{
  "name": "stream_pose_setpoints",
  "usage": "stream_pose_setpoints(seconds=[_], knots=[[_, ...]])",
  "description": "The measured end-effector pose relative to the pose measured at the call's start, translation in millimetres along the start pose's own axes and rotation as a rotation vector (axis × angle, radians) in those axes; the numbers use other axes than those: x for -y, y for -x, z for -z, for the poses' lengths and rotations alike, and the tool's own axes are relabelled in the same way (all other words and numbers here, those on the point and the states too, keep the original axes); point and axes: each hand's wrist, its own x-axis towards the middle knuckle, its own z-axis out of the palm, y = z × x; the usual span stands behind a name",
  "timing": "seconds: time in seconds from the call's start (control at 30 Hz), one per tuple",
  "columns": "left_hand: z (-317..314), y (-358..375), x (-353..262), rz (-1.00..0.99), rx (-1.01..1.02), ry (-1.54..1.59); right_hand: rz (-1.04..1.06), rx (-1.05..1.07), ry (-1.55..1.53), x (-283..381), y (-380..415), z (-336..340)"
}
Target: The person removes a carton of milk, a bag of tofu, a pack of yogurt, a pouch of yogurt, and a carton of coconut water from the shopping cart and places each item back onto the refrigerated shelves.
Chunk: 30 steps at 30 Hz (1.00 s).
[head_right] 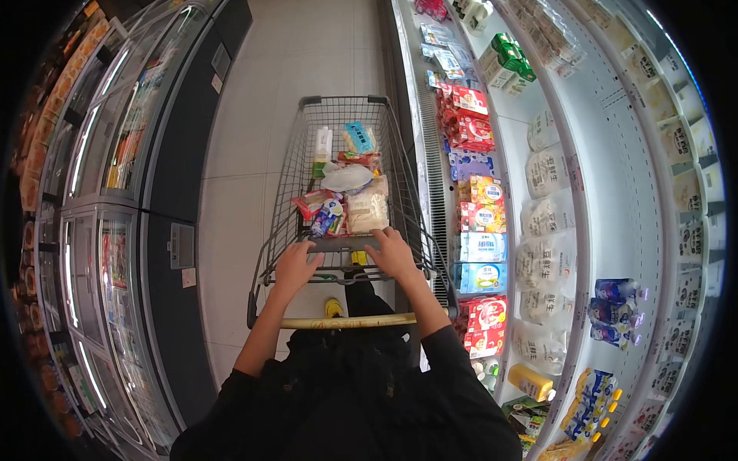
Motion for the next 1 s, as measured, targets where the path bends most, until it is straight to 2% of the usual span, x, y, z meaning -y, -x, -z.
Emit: stream_pose_setpoints(seconds=[0.03, 0.1, 0.2, 0.27, 0.33, 0.4, 0.6, 0.73, 0.8, 0.93, 1.0], knots=[[-4.1, -6.3, 2.5, 0.026, 0.002, -0.012, -0.001, 0.066, 0.0, -13.3, -11.0, -13.4], [-3.2, -35.6, 4.9, 0.287, 0.24, -0.043, -0.045, 0.149, -0.043, -32.6, -37.4, -29.2], [-11.3, -61.4, 13.6, 0.269, 0.292, -0.123, -0.102, 0.269, -0.125, -63.7, -58.9, -51.5], [-19.2, -63.1, 17.9, 0.322, 0.371, -0.151, -0.174, 0.594, -0.196, -74.2, -60.2, -55.9], [-22.9, -71.5, 22.1, 0.352, 0.453, -0.184, -0.112, 0.601, -0.194, -97.2, -64.9, -69.3], [-25.2, -88.5, 24.7, 0.394, 0.605, -0.254, -0.205, 0.48, -0.352, -105.6, -77.0, -67.0], [-22.9, -141.9, 27.7, 0.399, 0.623, -0.224, -0.181, 0.514, -0.286, -118.3, -130.1, -53.6], [-22.4, -166.6, 26.4, 0.369, 0.584, -0.219, -0.222, 0.48, -0.295, -129.3, -150.2, -50.7], [-21.6, -182.4, 30.0, 0.359, 0.595, -0.197, -0.307, 0.429, -0.364, -135.1, -162.0, -48.6], [-32.9, -202.0, 47.0, 0.326, 0.601, -0.163, -0.285, 0.404, -0.359, -143.8, -174.8, -43.2], [-41.3, -214.8, 56.5, 0.272, 0.696, -0.197, -0.325, 0.354, -0.384, -150.2, -179.9, -45.0]])
